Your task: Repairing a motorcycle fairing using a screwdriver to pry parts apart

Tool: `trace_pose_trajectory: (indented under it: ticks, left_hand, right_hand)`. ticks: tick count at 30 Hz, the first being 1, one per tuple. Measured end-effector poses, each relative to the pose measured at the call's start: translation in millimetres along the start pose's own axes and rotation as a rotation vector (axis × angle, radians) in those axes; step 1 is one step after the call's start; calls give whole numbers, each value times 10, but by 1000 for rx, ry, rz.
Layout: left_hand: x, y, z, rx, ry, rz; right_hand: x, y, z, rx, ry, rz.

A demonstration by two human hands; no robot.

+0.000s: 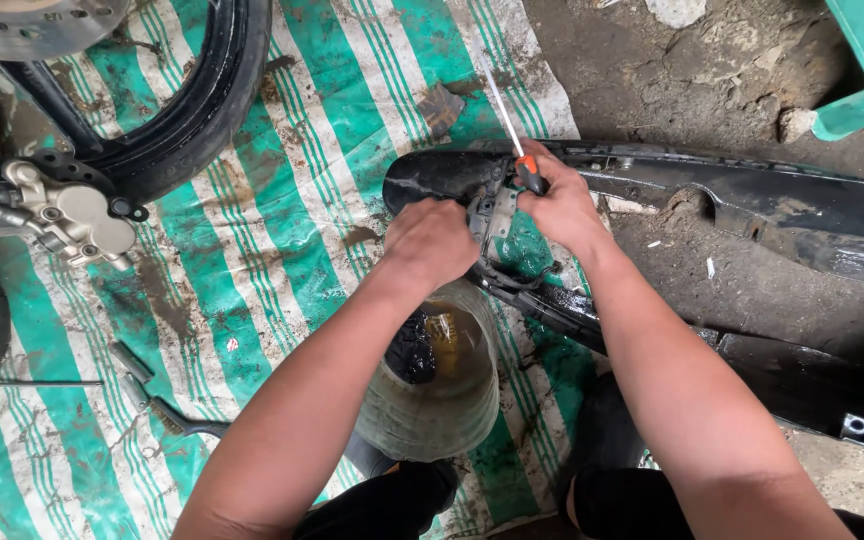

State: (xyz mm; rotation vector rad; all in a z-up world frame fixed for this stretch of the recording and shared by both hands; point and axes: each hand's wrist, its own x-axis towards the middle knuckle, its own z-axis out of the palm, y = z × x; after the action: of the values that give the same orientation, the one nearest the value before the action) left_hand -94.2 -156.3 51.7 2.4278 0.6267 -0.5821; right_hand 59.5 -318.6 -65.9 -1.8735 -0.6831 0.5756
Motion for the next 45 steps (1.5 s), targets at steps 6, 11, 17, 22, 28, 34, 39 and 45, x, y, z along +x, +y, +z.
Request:
trace_pose_trajectory:
  ticks: [6, 11, 17, 22, 28, 34, 39, 45]
  left_hand:
    - [155, 14, 182, -16, -23, -44]
    - [125, 138, 369, -37, 35, -56]
    - [-74, 223, 379, -68, 76, -33]
    - [79, 99, 514, -81, 88, -31]
    - [194, -163, 609, -34, 68, -10]
    - [237, -237, 559, 1, 90, 27]
    - [298, -240, 566, 45, 101, 45]
    - [239, -297, 473, 32, 96, -84]
  right_hand:
    - [51, 12, -11, -130, -52, 39]
    - [81, 51, -17, -145, -65, 50]
    - [118, 14, -55, -169, -68, 30]
    - [44, -191, -87, -119, -84, 42]
    - [-1, -289, -95, 84, -68, 200]
    - [-29, -413, -99, 88, -70, 245]
    - [-13, -380, -90, 53, -87, 244]
    - [-57, -500, -117, 33, -95, 221]
